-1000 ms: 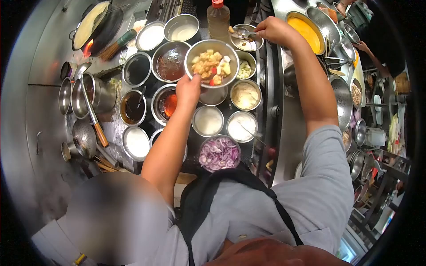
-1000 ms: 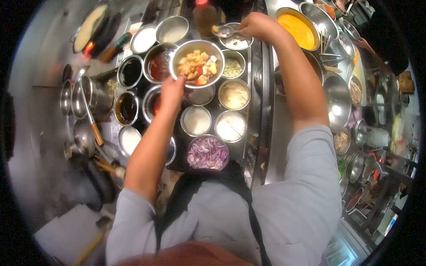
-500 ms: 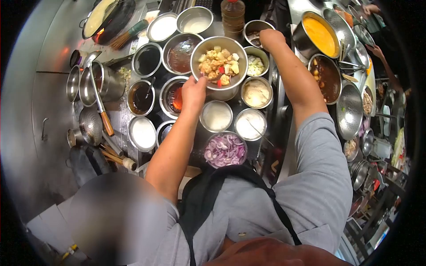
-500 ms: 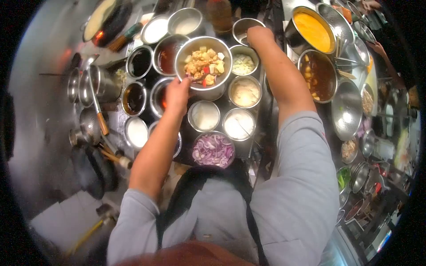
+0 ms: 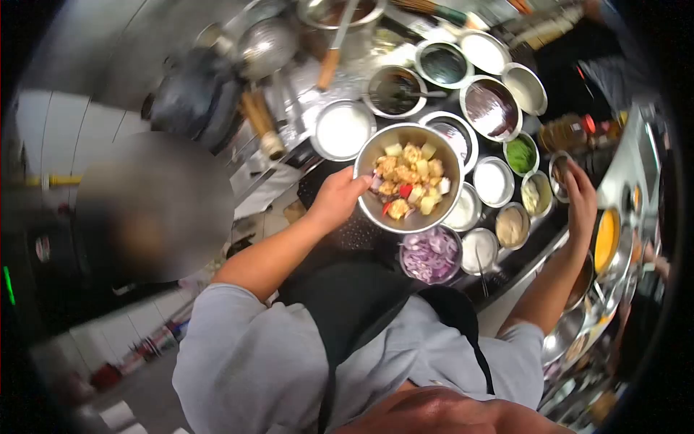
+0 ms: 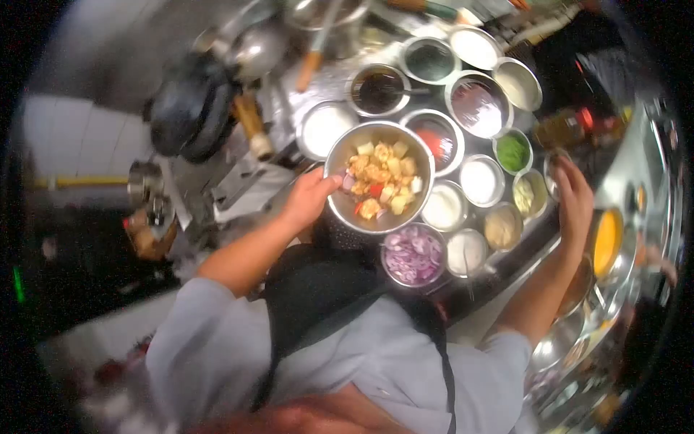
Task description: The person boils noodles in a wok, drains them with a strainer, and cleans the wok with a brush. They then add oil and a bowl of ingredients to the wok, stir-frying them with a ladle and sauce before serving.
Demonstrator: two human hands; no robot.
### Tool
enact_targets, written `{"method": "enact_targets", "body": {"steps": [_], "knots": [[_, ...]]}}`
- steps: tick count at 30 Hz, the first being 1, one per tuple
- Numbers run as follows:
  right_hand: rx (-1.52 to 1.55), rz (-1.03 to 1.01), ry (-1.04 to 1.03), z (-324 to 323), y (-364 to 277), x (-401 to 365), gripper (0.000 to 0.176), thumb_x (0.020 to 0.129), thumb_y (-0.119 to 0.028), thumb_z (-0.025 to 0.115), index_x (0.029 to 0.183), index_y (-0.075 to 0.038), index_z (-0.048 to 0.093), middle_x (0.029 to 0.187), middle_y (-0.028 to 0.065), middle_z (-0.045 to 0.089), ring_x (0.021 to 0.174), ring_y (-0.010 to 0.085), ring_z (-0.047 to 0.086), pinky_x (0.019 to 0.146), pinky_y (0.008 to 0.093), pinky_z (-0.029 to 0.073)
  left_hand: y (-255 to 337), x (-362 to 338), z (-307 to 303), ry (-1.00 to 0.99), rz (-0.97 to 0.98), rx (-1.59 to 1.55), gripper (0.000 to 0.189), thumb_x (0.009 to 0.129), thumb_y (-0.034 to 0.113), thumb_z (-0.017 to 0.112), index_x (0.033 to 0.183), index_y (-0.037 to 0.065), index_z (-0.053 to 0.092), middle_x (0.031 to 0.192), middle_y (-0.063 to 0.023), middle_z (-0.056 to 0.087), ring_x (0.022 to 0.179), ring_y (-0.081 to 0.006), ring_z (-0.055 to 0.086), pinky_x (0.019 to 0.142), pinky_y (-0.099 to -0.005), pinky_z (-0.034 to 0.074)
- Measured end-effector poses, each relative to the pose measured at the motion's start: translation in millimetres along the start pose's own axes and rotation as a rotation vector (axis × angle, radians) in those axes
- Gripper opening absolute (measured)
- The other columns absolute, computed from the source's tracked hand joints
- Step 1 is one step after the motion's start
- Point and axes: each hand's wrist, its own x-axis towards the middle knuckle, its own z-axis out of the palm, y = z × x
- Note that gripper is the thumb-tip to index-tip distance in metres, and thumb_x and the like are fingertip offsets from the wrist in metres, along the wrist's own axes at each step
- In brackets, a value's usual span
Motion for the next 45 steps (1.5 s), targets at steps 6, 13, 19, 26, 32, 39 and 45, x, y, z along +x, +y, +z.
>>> {"method": "enact_targets", "body": {"steps": [6,13,19,26,32,39,45], "knots": [[0.324,-0.111,-0.488,145,-141,-72,0.025,0.092,-0.005,0.058,0.114,0.005,0.065,0.091,0.0095,0.069,0.077,0.014,0.066,0.068,0.0269,0.052,-46,-120,-121,0.316,0.001,-0.219,0.024,0.097,0.014,0.056,0.112,-0.002,0.065,0.097,-0.0026,0.067,0.088,-0.009,0.06,0.078,-0.0261,0.049],[-0.216,-0.32,-1.149,422,-275,-157,0.025,0.094,-0.022,0.063,0.1,0.0,0.071,0.085,0.0126,0.072,0.076,0.0233,0.07,0.072,0.0368,0.054,-96,-241,-255,0.73,-0.09,-0.033,0.023,0.094,0.012,0.059,0.11,-0.002,0.067,0.096,-0.0046,0.068,0.085,-0.01,0.06,0.075,-0.0262,0.047],[-0.724,-0.674,-0.454,605,-254,-170,0.052,0.093,-0.035,0.059,0.137,-0.008,0.048,0.123,0.0269,0.057,0.104,0.043,0.062,0.089,0.0502,0.052,-171,-304,-342,1.027,-0.078,-0.362,0.023,0.093,0.012,0.057,0.109,-0.003,0.066,0.097,-0.0056,0.068,0.087,-0.0111,0.06,0.079,-0.0267,0.047],[-0.779,-0.286,-0.498,672,-257,-103,0.083,0.08,-0.036,0.073,0.148,-0.004,0.036,0.128,0.0293,0.056,0.113,0.0447,0.06,0.095,0.0467,0.05,-224,-347,-404,1.235,-0.186,-0.641,0.037,0.092,0.02,0.062,0.123,-0.001,0.061,0.112,-0.0141,0.066,0.098,-0.0235,0.068,0.083,-0.0349,0.057],[-0.254,-0.547,-0.393,617,-277,-146,0.089,0.076,-0.024,0.073,0.151,-0.001,0.03,0.131,0.0274,0.054,0.118,0.0398,0.057,0.103,0.0447,0.045,-234,-337,-414,1.382,-0.103,-0.419,0.031,0.093,0.018,0.06,0.113,-0.005,0.064,0.108,-0.0131,0.066,0.095,-0.0211,0.065,0.081,-0.0343,0.053],[-0.339,-0.959,-0.813,719,-483,-89,0.079,0.085,-0.021,0.072,0.153,-0.011,0.032,0.136,0.0234,0.053,0.123,0.0382,0.056,0.101,0.0412,0.046,-204,-287,-412,1.496,-0.121,-0.504,0.027,0.092,0.016,0.059,0.112,-0.002,0.066,0.105,-0.0091,0.067,0.08,-0.0149,0.063,0.06,-0.0288,0.048],[-1.066,-1.09,-0.261,820,-506,88,0.06,0.087,-0.022,0.065,0.142,-0.011,0.044,0.119,0.027,0.059,0.098,0.0425,0.067,0.084,0.0478,0.056,-208,-287,-388,1.547,0.001,-0.383,0.038,0.093,0.012,0.054,0.128,-0.002,0.054,0.119,-0.0148,0.063,0.103,-0.022,0.065,0.087,-0.0362,0.054]]}}
